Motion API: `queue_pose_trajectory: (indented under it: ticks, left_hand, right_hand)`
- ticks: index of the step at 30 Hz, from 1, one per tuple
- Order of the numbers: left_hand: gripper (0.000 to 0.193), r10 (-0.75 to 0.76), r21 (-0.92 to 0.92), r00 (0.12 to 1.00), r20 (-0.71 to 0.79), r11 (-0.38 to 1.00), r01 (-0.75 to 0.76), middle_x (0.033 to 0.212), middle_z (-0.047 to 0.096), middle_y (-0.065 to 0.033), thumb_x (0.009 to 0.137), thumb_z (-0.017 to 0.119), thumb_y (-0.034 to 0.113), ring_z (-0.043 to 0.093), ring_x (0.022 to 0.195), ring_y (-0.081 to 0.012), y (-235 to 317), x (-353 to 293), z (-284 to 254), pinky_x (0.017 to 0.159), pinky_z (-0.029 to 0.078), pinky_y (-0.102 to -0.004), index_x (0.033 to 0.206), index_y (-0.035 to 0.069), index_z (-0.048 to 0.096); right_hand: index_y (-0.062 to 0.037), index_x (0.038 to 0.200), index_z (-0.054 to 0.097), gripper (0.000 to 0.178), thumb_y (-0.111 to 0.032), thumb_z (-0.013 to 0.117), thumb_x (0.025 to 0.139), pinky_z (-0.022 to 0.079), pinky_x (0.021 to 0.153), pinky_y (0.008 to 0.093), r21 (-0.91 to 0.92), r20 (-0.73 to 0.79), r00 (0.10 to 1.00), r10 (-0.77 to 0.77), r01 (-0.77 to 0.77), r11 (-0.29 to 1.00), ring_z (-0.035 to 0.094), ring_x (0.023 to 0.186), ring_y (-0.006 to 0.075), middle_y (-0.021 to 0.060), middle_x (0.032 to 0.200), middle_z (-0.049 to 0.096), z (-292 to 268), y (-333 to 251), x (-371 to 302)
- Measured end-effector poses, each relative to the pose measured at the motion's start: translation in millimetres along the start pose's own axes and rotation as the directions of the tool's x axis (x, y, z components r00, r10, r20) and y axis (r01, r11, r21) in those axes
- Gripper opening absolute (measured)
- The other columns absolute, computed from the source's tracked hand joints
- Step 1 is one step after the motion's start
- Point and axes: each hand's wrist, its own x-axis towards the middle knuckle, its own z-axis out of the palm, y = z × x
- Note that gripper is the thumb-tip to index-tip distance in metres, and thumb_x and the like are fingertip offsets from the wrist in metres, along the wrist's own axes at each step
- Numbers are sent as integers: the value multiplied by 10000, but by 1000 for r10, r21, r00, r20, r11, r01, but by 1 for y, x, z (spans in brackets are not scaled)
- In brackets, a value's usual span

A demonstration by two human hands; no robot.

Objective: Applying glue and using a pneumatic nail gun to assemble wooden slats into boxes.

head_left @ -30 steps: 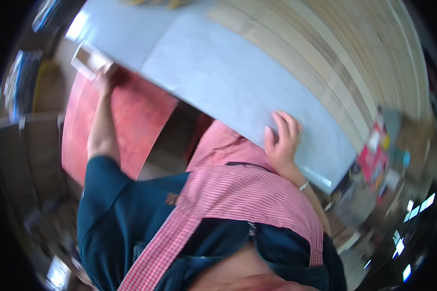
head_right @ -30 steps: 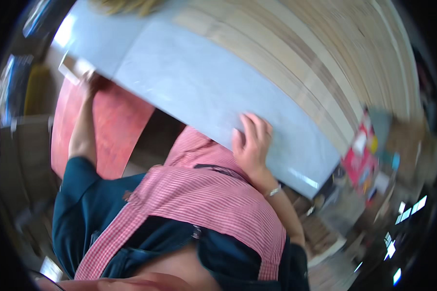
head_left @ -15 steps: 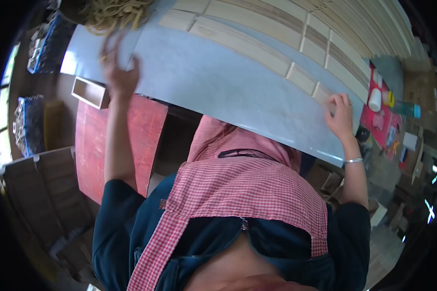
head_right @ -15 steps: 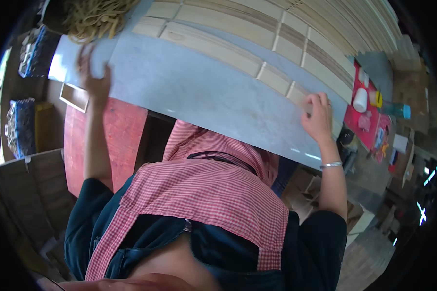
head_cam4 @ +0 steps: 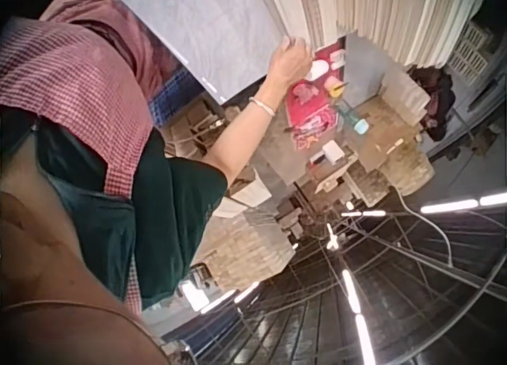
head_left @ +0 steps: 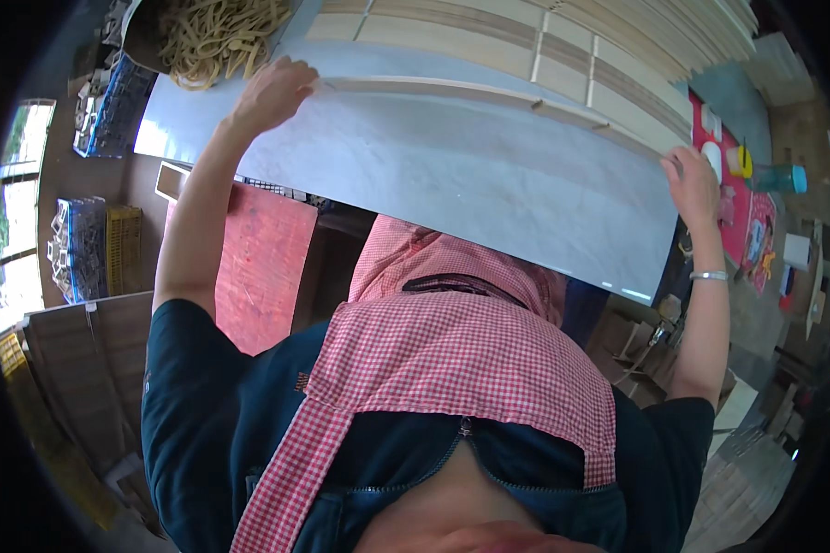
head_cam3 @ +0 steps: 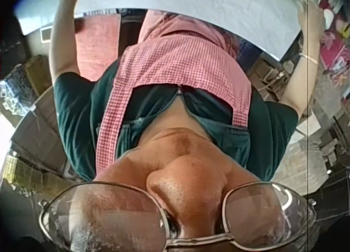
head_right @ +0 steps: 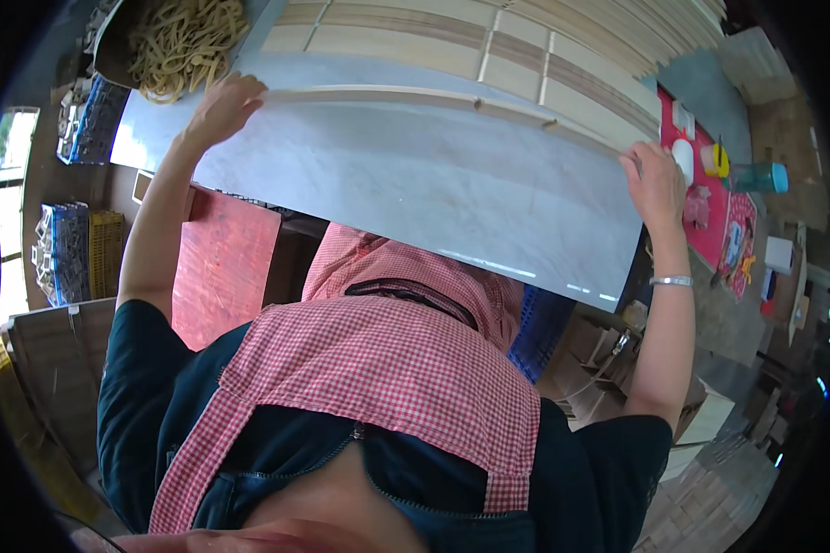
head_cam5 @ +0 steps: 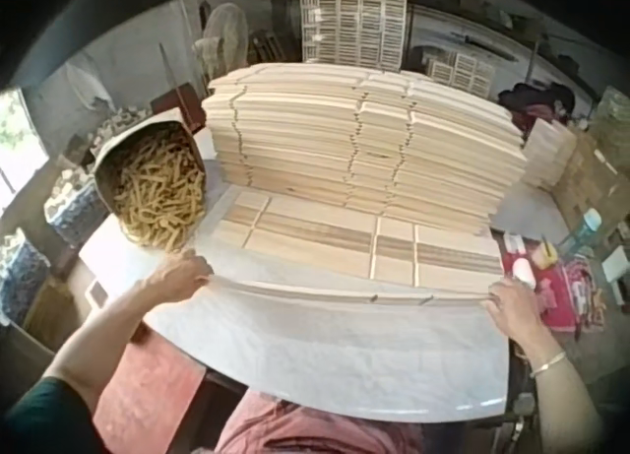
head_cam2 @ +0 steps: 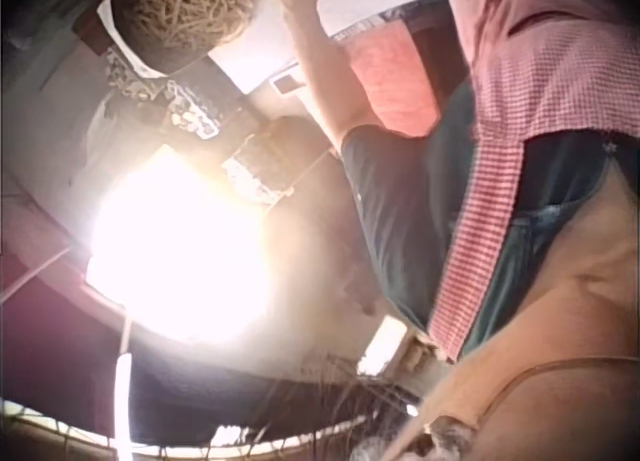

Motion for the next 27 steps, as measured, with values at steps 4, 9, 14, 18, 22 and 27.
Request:
queue_pose_trajectory:
  ticks: [4,9,14,18,22,27]
  left_hand:
    - [196,34,36,999,-14,999,-34,1001,714,-144,889,584,88,659,976,-326,22,-13,3,848,498,-437,1054,23,666]
    - [200,7,-68,987,159,998,4,1017,710,-173,915,546,120,663,893,-370,68,-1,-14,784,524,-436,1038,8,658]
    - [251,-107,-357,994,4,929,102,997,707,-174,933,505,139,660,801,-365,72,7,0,730,544,-431,1063,-5,666]
    - [358,-193,-472,977,95,855,215,967,714,-147,940,505,183,647,716,-311,55,12,4,707,561,-394,1239,30,628]
    - [314,-219,-743,961,171,612,272,936,681,-101,977,549,222,604,716,-212,57,8,8,653,537,-329,1182,9,656]
    - [291,-139,-812,973,184,537,230,916,665,-87,999,584,252,577,706,-159,109,16,-3,621,529,-272,1117,6,687]
  right_hand:
    - [-114,1190,644,318,-171,667,877,521,788,429,-78,-107,994,-30,22,997,631,837,365,112,949,689,5,-3,12]
    - [-87,1122,668,248,-146,629,884,510,695,458,66,-242,970,-17,34,997,640,751,370,140,914,717,10,-55,18]
    - [-74,1127,667,270,-92,588,869,505,649,456,245,-7,997,-73,72,967,638,670,356,149,821,717,-9,-105,7]
    - [-75,1099,688,284,-55,585,835,508,637,427,442,-33,989,-144,143,885,622,613,315,116,703,679,-1,-124,-6]
    - [-70,1011,697,185,-54,661,830,465,592,348,642,40,976,-216,141,753,541,580,240,48,695,614,-9,-162,-25]
    - [-72,893,679,132,-92,767,797,443,599,313,360,-201,903,-379,428,829,520,624,199,6,727,552,-2,-221,-29]
